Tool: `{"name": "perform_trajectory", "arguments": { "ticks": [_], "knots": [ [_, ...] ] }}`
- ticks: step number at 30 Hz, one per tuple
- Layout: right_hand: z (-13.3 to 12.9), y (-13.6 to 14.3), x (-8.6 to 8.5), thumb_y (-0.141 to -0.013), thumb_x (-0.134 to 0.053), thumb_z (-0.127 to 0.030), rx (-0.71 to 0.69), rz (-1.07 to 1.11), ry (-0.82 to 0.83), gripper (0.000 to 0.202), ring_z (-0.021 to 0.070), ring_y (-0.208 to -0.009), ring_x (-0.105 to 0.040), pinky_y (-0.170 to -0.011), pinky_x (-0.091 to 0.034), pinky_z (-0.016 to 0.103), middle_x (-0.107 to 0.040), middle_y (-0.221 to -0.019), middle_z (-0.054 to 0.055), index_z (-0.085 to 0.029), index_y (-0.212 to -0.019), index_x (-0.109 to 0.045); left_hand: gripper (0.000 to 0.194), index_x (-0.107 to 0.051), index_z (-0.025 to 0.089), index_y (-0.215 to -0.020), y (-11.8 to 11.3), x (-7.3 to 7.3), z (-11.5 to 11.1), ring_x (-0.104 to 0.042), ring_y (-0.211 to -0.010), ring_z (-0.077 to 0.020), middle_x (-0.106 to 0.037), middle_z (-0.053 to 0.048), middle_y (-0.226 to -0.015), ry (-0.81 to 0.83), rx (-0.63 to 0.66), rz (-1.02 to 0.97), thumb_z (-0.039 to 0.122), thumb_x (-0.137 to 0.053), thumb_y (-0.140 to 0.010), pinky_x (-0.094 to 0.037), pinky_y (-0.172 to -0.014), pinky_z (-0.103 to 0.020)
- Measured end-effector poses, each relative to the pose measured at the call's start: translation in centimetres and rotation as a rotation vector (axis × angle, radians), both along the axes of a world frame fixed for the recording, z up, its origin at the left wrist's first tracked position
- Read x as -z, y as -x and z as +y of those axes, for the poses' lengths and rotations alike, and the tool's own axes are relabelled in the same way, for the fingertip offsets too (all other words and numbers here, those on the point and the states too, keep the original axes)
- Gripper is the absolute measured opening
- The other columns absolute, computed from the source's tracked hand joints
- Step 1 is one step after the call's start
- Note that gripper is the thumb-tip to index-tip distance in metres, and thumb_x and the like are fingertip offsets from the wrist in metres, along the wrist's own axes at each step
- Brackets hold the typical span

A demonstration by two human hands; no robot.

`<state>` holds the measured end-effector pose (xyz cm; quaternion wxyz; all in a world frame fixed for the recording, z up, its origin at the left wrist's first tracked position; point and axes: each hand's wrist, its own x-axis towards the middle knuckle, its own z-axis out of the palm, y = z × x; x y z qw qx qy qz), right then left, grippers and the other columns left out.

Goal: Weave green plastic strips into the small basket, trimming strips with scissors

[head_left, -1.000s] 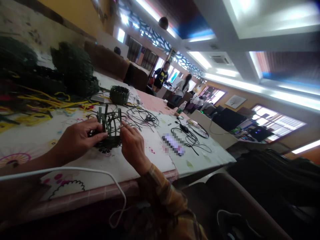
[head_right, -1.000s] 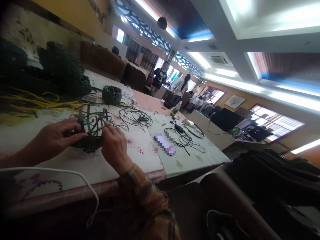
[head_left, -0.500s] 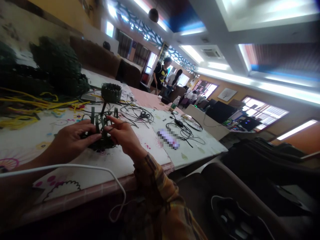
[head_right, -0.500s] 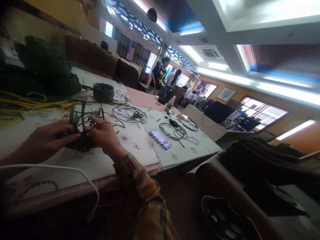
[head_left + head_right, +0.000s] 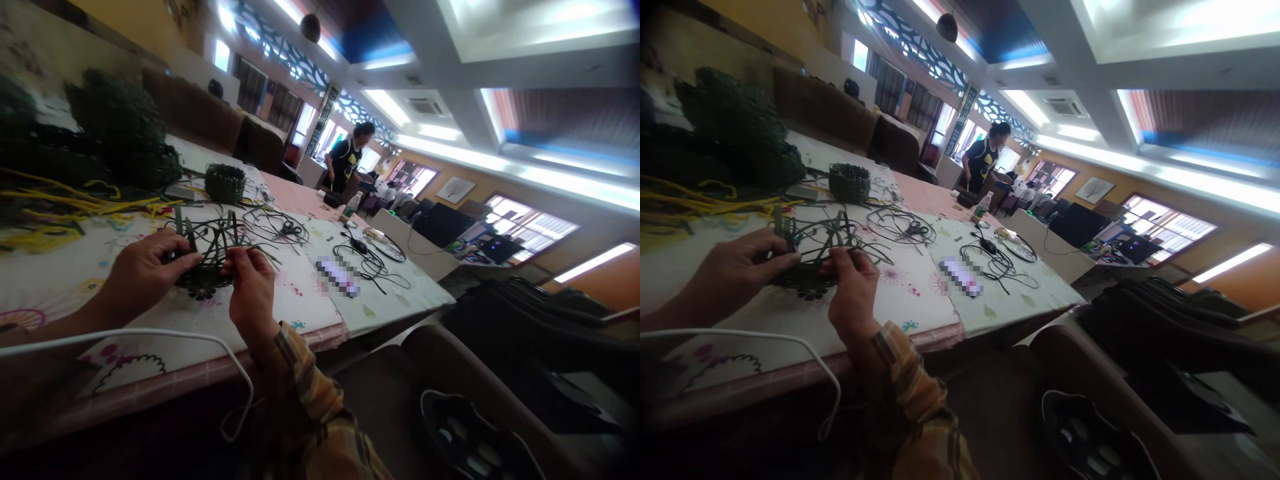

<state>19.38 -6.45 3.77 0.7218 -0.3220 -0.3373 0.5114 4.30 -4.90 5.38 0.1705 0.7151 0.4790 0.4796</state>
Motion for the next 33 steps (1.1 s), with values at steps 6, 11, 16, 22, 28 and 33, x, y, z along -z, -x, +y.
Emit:
{"name": "perform_trajectory", "arguments": {
  "ticks": [6,11,16,22,28,33],
  "knots": [
    [-1.3,-1.2,0.3,-0.091,-0.068,-0.036,0.098,-0.567,-0.493,0.018,0.0153,-0.088,-0.070,-0.079,-0.058,0.028,-0.073,-0.098,0.005,-0.019,-0.086,-0.073,0.037,-0.061,0.021,-0.072,0.0,0.1,-0.3,-0.052,-0.071,-0.0196,-0.057,-0.001,-0.076,0.057,-0.060,0.064,0.057,-0.052,-0.075,-0.037,-0.070,-0.033],
    [-0.4,-3.4,-2.2,-0.103,-0.048,-0.034,0.005,-1.130,-0.731,0.027,0.0169,-0.123,-0.066,-0.103,-0.053,0.029,-0.067,-0.137,0.009,-0.018,-0.105,-0.070,0.040,-0.063,0.022,-0.072,-0.2,0.5,-0.5,-0.055,-0.075,-0.0203,-0.060,-0.002,-0.079,0.025,0.048,0.119,0.058,-0.050,-0.079,-0.037,-0.070,-0.033],
    [0.6,-5.2,-3.1,-0.103,-0.052,-0.025,0.233,-1.590,-0.574,0.021,0.0131,-0.095,-0.070,-0.083,-0.052,0.022,-0.073,-0.107,0.004,-0.020,-0.114,-0.070,0.035,-0.066,0.022,-0.071,0.3,0.4,0.1,-0.055,-0.071,-0.0187,-0.061,-0.001,-0.076,0.059,0.048,0.037,0.055,-0.058,-0.075,-0.039,-0.069,-0.032],
    [-0.1,-4.8,-2.0,-0.101,-0.051,-0.016,0.469,-1.865,-0.620,0.022,0.0138,-0.081,-0.057,-0.067,-0.040,0.026,-0.064,-0.092,0.002,-0.021,-0.092,-0.070,0.034,-0.069,0.021,-0.075,0.7,0.4,0.4,-0.057,-0.074,-0.0179,-0.066,0.000,-0.080,0.099,0.117,-0.056,0.055,-0.063,-0.074,-0.042,-0.071,-0.030],
    [-0.2,-5.4,-0.9,-0.101,-0.043,-0.008,0.408,-1.815,-0.854,0.032,0.0141,-0.074,-0.050,-0.069,-0.038,0.027,-0.057,-0.078,0.001,-0.019,-0.085,-0.068,0.038,-0.060,0.021,-0.065,0.7,-0.1,0.0,-0.048,-0.063,-0.0152,-0.055,0.002,-0.064,0.121,0.048,-0.063,0.057,-0.058,-0.078,-0.035,-0.063,-0.030],
    [-0.4,-6.4,-0.1,-0.100,-0.040,-0.006,0.418,-1.749,-0.961,0.033,0.0135,-0.068,-0.049,-0.067,-0.040,0.027,-0.053,-0.070,-0.001,-0.016,-0.115,-0.068,0.036,-0.066,0.021,-0.069,0.4,-0.3,-0.1,-0.053,-0.067,-0.0157,-0.061,0.002,-0.071,0.099,-0.008,-0.110,0.056,-0.060,-0.076,-0.038,-0.068,-0.030]
  ]
}}
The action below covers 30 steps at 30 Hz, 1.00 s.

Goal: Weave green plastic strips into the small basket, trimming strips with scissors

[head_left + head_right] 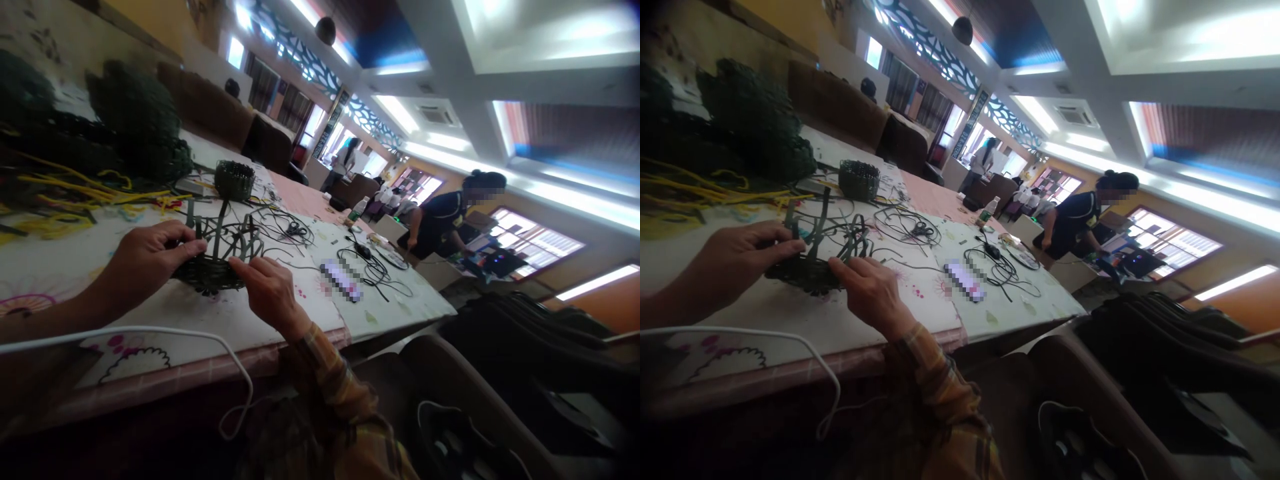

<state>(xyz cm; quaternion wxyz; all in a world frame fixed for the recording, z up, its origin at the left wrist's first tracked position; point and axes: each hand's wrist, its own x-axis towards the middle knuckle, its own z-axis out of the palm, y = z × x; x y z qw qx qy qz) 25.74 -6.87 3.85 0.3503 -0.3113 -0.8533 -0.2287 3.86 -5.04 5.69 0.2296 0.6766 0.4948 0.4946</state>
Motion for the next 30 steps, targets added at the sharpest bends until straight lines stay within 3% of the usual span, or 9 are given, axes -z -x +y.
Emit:
{"name": "perform_trajectory", "arguments": {
  "ticks": [3,6,8,10,13,16,19,24,30],
  "knots": [
    [-0.3,0.0,0.1,-0.101,-0.040,-0.008,0.016,-0.018,0.016,0.034,0.0134,-0.066,-0.050,-0.065,-0.040,0.028,-0.054,-0.070,-0.001,-0.016,-0.122,-0.065,0.033,-0.069,0.021,-0.073,0.1,0.1,0.2,-0.056,-0.075,-0.0162,-0.065,0.001,-0.081,-0.053,-0.009,-0.050,0.054,-0.065,-0.074,-0.041,-0.071,-0.029],
    [-0.5,0.3,0.3,-0.104,-0.050,-0.030,-0.019,0.016,-0.027,0.027,0.0133,-0.064,-0.054,-0.064,-0.041,0.029,-0.058,-0.069,-0.002,-0.015,-0.121,-0.065,0.033,-0.068,0.021,-0.071,0.4,0.0,0.1,-0.054,-0.069,-0.0152,-0.063,0.001,-0.075,-0.045,0.022,-0.034,0.054,-0.065,-0.075,-0.040,-0.067,-0.028],
    [-0.5,0.8,0.6,-0.098,-0.057,-0.053,-0.028,0.015,-0.044,0.049,0.0139,-0.063,-0.057,-0.064,-0.042,0.030,-0.062,-0.069,-0.001,-0.012,-0.124,-0.063,0.034,-0.067,0.021,-0.070,0.6,-0.3,0.0,-0.051,-0.063,-0.0141,-0.061,0.002,-0.068,0.014,0.034,-0.043,0.055,-0.064,-0.075,-0.039,-0.062,-0.028],
    [-0.5,1.3,0.9,-0.093,-0.060,-0.062,0.010,-0.001,-0.038,0.060,0.0148,-0.063,-0.060,-0.064,-0.043,0.031,-0.065,-0.070,0.001,-0.010,-0.123,-0.063,0.035,-0.067,0.020,-0.070,0.7,-0.6,-0.2,-0.049,-0.060,-0.0133,-0.059,0.003,-0.064,0.070,0.028,-0.078,0.055,-0.065,-0.074,-0.037,-0.058,-0.028],
    [0.0,1.8,1.3,-0.096,-0.059,-0.057,0.075,0.005,0.020,0.048,0.0152,-0.065,-0.065,-0.065,-0.045,0.030,-0.071,-0.073,0.003,-0.013,-0.115,-0.066,0.037,-0.070,0.019,-0.077,0.7,-0.7,0.0,-0.053,-0.064,-0.0147,-0.063,0.001,-0.068,0.085,0.030,-0.097,0.056,-0.065,-0.076,-0.041,-0.061,-0.028],
    [0.8,1.7,1.5,-0.097,-0.058,-0.056,0.098,0.064,0.099,0.045,0.0156,-0.070,-0.070,-0.068,-0.048,0.029,-0.075,-0.077,0.005,-0.014,-0.111,-0.067,0.044,-0.072,0.021,-0.104,0.9,-0.2,0.5,-0.062,-0.084,-0.0193,-0.073,-0.003,-0.099,0.021,0.058,-0.060,0.056,-0.059,-0.082,-0.048,-0.078,-0.031],
    [1.6,1.2,1.6,-0.094,-0.061,-0.059,0.105,0.149,0.106,0.049,0.0164,-0.071,-0.071,-0.068,-0.051,0.028,-0.077,-0.080,0.007,-0.013,-0.111,-0.067,0.055,-0.065,0.019,-0.123,1.1,0.5,1.1,-0.060,-0.086,-0.0205,-0.067,-0.007,-0.115,-0.117,0.053,0.056,0.056,-0.059,-0.083,-0.049,-0.080,-0.034],
    [2.3,0.5,2.1,-0.094,-0.063,-0.056,0.072,0.267,0.084,0.047,0.0165,-0.071,-0.072,-0.067,-0.053,0.027,-0.078,-0.085,0.008,-0.013,-0.113,-0.069,0.051,-0.061,0.018,-0.116,1.5,1.2,2.0,-0.057,-0.110,-0.0280,-0.063,-0.010,-0.115,-0.461,0.131,0.309,0.061,-0.060,-0.088,-0.043,-0.102,-0.043],
    [2.3,0.6,2.6,-0.092,-0.066,-0.055,0.081,0.304,0.135,0.045,0.0165,-0.070,-0.071,-0.068,-0.053,0.027,-0.078,-0.086,0.008,-0.014,-0.111,-0.069,0.045,-0.056,0.019,-0.121,1.7,1.7,2.7,-0.053,-0.110,-0.0280,-0.059,-0.011,-0.115,-0.609,0.210,0.457,0.055,-0.055,-0.095,-0.041,-0.102,-0.043]
  ]
}}
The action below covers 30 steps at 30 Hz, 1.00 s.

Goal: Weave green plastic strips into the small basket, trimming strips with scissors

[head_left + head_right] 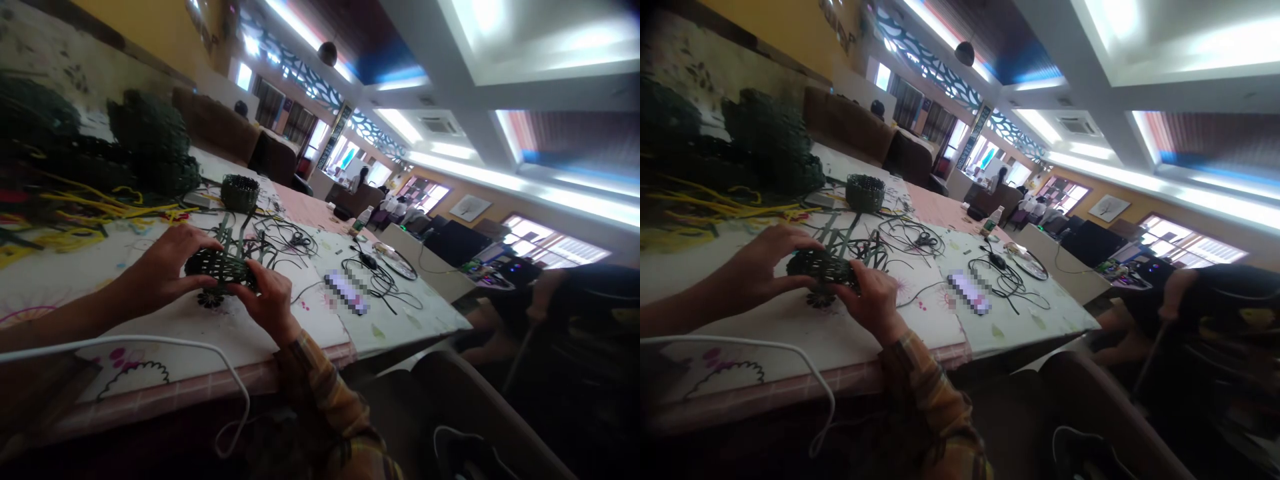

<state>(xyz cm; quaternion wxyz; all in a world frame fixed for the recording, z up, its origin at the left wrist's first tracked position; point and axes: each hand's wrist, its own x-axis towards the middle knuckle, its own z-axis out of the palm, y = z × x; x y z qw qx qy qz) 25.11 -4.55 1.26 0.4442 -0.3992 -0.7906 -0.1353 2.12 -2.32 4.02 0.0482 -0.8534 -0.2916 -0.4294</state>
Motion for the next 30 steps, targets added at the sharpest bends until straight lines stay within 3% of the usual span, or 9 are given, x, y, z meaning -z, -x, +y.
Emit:
{"name": "perform_trajectory", "arguments": {
  "ticks": [7,14,20,25,30],
  "knots": [
    [-0.2,0.3,0.6,-0.095,-0.062,-0.054,-0.012,0.032,0.030,0.047,0.0154,-0.070,-0.071,-0.070,-0.053,0.026,-0.077,-0.082,0.007,-0.011,-0.116,-0.067,0.033,-0.057,0.021,-0.115,0.1,0.2,0.2,-0.054,-0.103,-0.0266,-0.059,-0.008,-0.107,0.047,0.023,-0.021,0.047,-0.057,-0.095,-0.042,-0.096,-0.041],
    [0.1,0.7,1.3,-0.093,-0.066,-0.046,0.037,-0.039,0.031,0.040,0.0162,-0.073,-0.072,-0.070,-0.052,0.025,-0.077,-0.084,0.007,-0.013,-0.116,-0.067,0.033,-0.059,0.021,-0.112,0.2,0.7,0.4,-0.054,-0.098,-0.0245,-0.056,-0.007,-0.104,0.063,0.016,-0.019,0.049,-0.056,-0.095,-0.044,-0.090,-0.038],
    [0.6,1.1,1.1,-0.096,-0.063,-0.046,0.089,-0.142,0.064,0.041,0.0170,-0.077,-0.073,-0.070,-0.051,0.026,-0.078,-0.090,0.009,-0.013,-0.121,-0.064,0.035,-0.058,0.020,-0.111,0.4,1.3,1.3,-0.055,-0.100,-0.0244,-0.059,-0.008,-0.106,0.064,-0.003,-0.017,0.051,-0.058,-0.094,-0.045,-0.094,-0.038],
    [0.7,1.6,0.4,-0.101,-0.055,-0.048,0.080,-0.246,0.020,0.040,0.0161,-0.071,-0.071,-0.064,-0.049,0.027,-0.076,-0.081,0.007,-0.012,-0.118,-0.062,0.047,-0.059,0.023,-0.112,-0.5,0.8,-0.1,-0.055,-0.114,-0.0292,-0.058,-0.011,-0.115,0.013,-0.137,-0.098,0.064,-0.056,-0.089,-0.045,-0.102,-0.043],
    [0.6,2.0,0.0,-0.105,-0.047,-0.043,0.033,-0.341,-0.034,0.039,0.0150,-0.067,-0.069,-0.060,-0.046,0.028,-0.072,-0.073,0.005,-0.008,-0.120,-0.059,0.051,-0.058,0.022,-0.122,-1.1,0.7,-1.6,-0.063,-0.076,-0.0214,-0.068,-0.008,-0.107,0.155,-0.244,-0.059,0.062,-0.049,-0.092,-0.051,-0.074,-0.035]
  ]
}}
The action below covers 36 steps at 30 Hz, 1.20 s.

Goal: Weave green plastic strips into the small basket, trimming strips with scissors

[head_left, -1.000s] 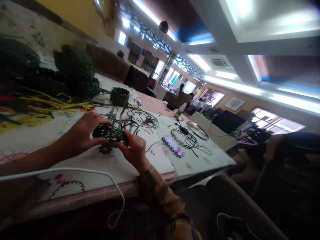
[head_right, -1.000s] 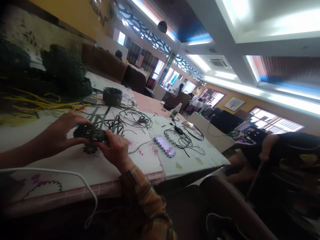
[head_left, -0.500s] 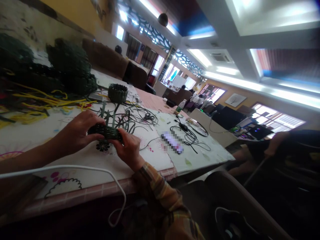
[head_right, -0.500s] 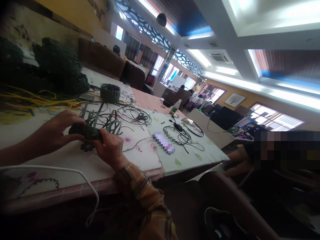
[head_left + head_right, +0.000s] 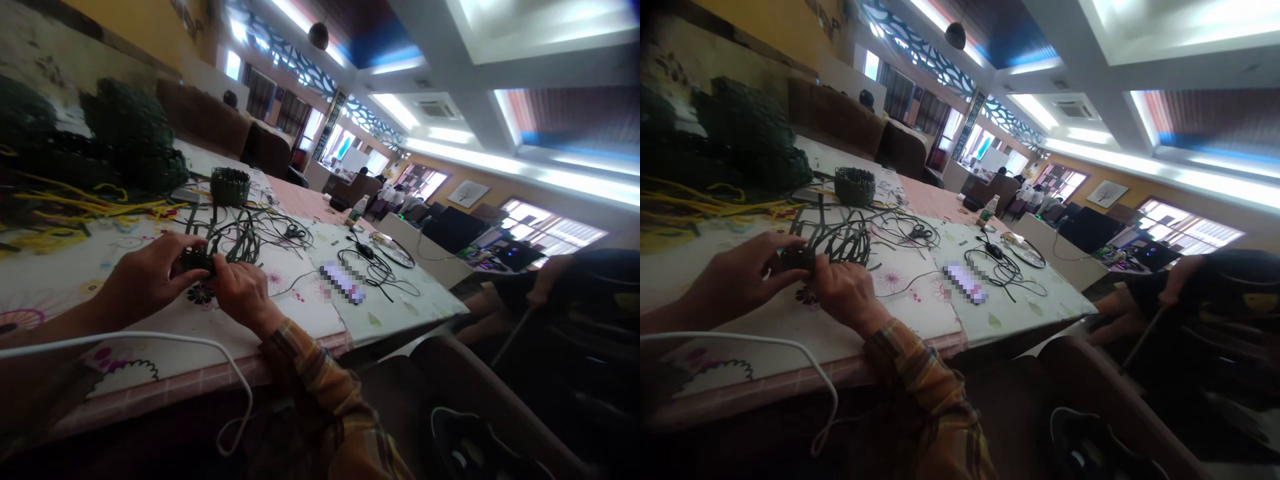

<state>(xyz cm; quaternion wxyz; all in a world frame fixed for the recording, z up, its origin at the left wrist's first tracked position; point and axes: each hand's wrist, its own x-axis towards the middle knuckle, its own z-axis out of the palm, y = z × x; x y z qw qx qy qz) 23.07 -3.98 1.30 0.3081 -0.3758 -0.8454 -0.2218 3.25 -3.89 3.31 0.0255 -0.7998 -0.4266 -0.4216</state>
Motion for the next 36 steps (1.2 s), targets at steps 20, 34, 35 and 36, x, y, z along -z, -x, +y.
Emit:
{"name": "perform_trajectory", "arguments": {
  "ticks": [20,34,35,36],
  "knots": [
    [-0.1,-0.9,1.1,-0.106,-0.045,-0.034,-0.139,-0.124,-0.051,0.034,0.0143,-0.065,-0.064,-0.061,-0.046,0.031,-0.071,-0.074,0.003,-0.009,-0.126,-0.058,0.047,-0.078,0.020,-0.103,0.9,-2.2,-0.3,-0.063,-0.052,-0.0185,-0.072,-0.005,-0.073,0.329,0.180,-0.095,0.052,-0.048,-0.085,-0.054,-0.057,-0.033],
    [0.2,-0.5,1.4,-0.103,-0.054,-0.042,-0.223,0.037,0.091,0.038,0.0163,-0.078,-0.070,-0.078,-0.053,0.032,-0.076,-0.089,0.006,-0.013,-0.128,-0.059,0.067,-0.069,0.015,-0.126,0.3,-2.9,-0.8,-0.063,-0.049,-0.0209,-0.062,0.001,-0.048,0.685,0.222,-0.263,0.058,-0.051,-0.079,-0.056,-0.061,-0.033],
    [0.2,-0.6,1.3,-0.101,-0.056,-0.042,-0.234,0.090,0.123,0.038,0.0167,-0.081,-0.070,-0.080,-0.053,0.032,-0.076,-0.092,0.007,-0.015,-0.128,-0.058,0.069,-0.068,0.014,-0.127,0.3,-3.0,-0.9,-0.063,-0.049,-0.0215,-0.061,0.002,-0.047,0.701,0.201,-0.270,0.059,-0.052,-0.077,-0.055,-0.061,-0.034],
    [0.1,-0.6,1.2,-0.100,-0.058,-0.043,-0.256,0.163,0.162,0.039,0.0171,-0.085,-0.070,-0.082,-0.053,0.031,-0.075,-0.096,0.007,-0.016,-0.128,-0.056,0.070,-0.068,0.013,-0.126,0.3,-3.2,-0.9,-0.062,-0.048,-0.0217,-0.060,0.002,-0.046,0.713,0.181,-0.279,0.059,-0.053,-0.076,-0.055,-0.059,-0.034]
  ]
}}
